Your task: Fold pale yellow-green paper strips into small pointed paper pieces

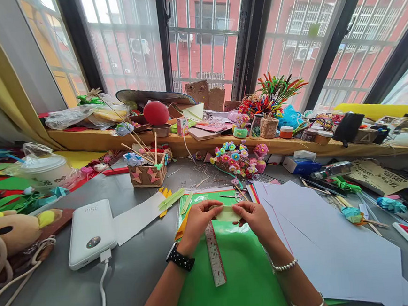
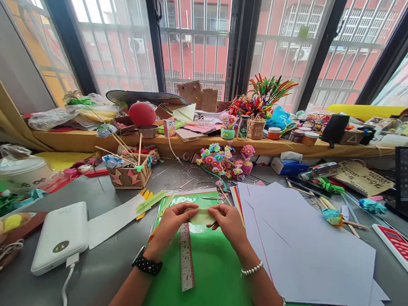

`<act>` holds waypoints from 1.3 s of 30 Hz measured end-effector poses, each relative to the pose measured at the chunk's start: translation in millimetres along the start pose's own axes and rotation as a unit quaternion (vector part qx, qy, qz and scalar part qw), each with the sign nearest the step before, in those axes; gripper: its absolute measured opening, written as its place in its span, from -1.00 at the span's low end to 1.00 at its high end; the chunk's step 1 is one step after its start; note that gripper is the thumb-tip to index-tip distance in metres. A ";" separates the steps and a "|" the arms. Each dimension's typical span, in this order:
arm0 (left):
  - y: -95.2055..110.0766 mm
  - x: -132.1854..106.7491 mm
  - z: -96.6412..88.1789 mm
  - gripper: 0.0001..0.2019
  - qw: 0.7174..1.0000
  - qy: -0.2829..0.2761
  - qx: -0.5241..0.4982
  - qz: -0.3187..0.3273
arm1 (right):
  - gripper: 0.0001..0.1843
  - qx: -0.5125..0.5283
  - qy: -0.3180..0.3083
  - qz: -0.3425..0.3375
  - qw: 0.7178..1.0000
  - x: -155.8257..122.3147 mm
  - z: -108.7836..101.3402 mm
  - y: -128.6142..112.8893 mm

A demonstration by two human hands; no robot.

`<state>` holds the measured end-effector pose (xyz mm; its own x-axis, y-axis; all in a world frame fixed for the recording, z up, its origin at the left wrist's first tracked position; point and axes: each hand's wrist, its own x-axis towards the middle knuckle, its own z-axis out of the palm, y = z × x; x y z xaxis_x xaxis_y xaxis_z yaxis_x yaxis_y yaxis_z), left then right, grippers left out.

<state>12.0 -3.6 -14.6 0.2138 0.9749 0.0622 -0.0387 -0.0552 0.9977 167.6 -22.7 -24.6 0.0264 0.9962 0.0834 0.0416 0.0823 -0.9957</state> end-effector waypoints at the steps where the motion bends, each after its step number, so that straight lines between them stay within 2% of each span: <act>1: 0.0 0.2 -0.2 -0.82 1.000 -0.008 0.004 0.003 | -0.75 -0.004 0.000 -0.004 1.000 0.0 -0.4 0.1; 5: -0.9 0.7 -0.1 -0.80 0.999 -0.033 0.034 0.015 | -0.76 -0.009 -0.008 -0.023 1.000 -0.3 -0.8 0.8; 12: -2.7 0.5 0.8 -0.78 0.997 0.009 0.074 0.032 | -0.79 -0.005 -0.005 -0.047 0.999 -1.1 2.0 -0.8; 20: -1.9 2.5 -2.1 -0.80 0.994 0.005 0.092 0.055 | -0.78 -0.002 -0.027 -0.042 0.999 -0.8 -1.8 -3.7; 25: -0.8 0.0 0.3 -0.77 0.988 0.010 0.123 0.091 | -0.81 -0.001 0.007 -0.035 0.999 -1.0 -2.7 -3.2; 29: -1.1 0.7 -0.3 -0.76 0.987 0.019 0.135 0.088 | -0.83 0.003 0.038 -0.033 0.999 0.0 -3.3 -2.6; 33: -2.8 3.7 -3.6 -0.74 0.988 -0.007 0.135 0.076 | -0.82 0.009 0.035 -0.032 0.999 1.0 -5.2 -0.9; 39: -1.3 2.3 -2.3 -0.77 0.981 0.004 0.161 0.106 | -0.77 -0.007 0.021 -0.043 0.999 1.4 -8.7 -2.2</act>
<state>10.3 -0.8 -15.8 0.2267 0.9359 0.2697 0.2291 -0.3204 0.9191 176.2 -21.8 -21.9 0.0640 0.9832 0.1711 0.0591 0.1675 -0.9841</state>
